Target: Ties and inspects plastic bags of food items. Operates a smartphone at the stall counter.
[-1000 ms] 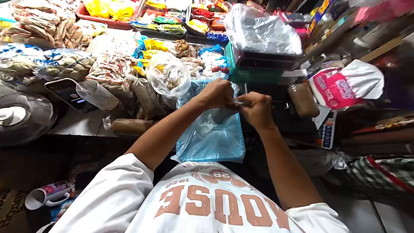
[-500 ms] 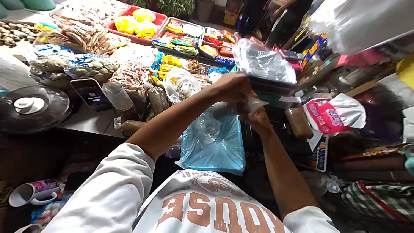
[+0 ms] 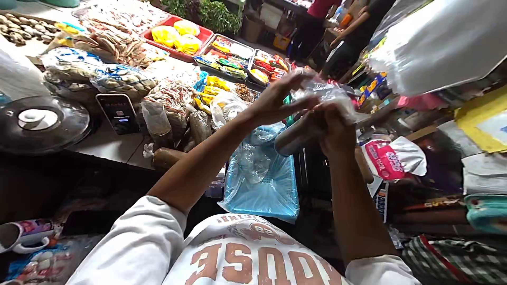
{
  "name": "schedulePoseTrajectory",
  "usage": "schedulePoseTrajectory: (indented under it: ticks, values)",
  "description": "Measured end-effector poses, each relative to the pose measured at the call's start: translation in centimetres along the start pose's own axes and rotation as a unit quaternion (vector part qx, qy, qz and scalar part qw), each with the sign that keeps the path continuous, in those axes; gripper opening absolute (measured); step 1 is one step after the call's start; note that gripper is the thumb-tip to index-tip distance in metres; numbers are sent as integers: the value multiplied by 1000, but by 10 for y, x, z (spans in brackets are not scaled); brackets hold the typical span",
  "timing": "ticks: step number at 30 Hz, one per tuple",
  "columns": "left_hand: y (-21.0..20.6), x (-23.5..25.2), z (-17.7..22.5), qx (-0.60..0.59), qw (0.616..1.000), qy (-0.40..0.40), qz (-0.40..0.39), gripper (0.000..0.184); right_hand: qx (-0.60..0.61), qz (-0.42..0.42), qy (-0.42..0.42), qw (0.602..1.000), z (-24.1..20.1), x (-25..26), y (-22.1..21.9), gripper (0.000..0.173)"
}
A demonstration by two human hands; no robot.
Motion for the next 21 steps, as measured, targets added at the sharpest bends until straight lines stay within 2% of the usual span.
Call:
schedulePoseTrajectory:
  ticks: [2, 4, 8, 10, 13, 14, 17, 19, 21]
  values:
    - [-25, -45, -35, -111, 987, 95, -61, 68, 27, -8, -16, 999, -8, 6, 0, 30]
    - [-59, -77, -39, -214, 965, 136, -75, 84, 57, 11, -36, 998, -12, 10, -3, 34]
    - [-92, -90, -17, -259, 956, 109, 86, 63, 99, 79, -48, 991, -20, 13, -9, 35]
    - [-92, -93, -10, -290, 942, 98, 139, 69, 119, 101, -56, 986, -27, 12, -11, 38]
    - [-92, -101, -3, -386, 905, 101, 150, 96, 143, 131, -52, 980, -36, 13, -14, 40]
    - [-94, -104, 0, -393, 898, 95, 171, 97, 147, 147, -50, 977, -38, 13, -14, 40]
    - [-90, -107, 5, -331, 904, 59, 263, 76, 202, 204, -61, 956, -36, 10, -14, 37]
    - [-81, -106, 2, -277, 921, 31, 271, 72, 241, 213, -76, 944, -34, 7, -10, 36]
    - [-75, -106, -4, -317, 921, 40, 223, 77, 250, 210, -72, 942, -36, 5, -8, 38]
Point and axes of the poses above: each hand's wrist, its own x-axis towards the middle knuckle, its own y-axis out of the back of the hand, z = x × y, the point moved 2 cm from there along x, towards the middle knuckle, and after that the axes turned 13 degrees about x, right-handed, at the moved point
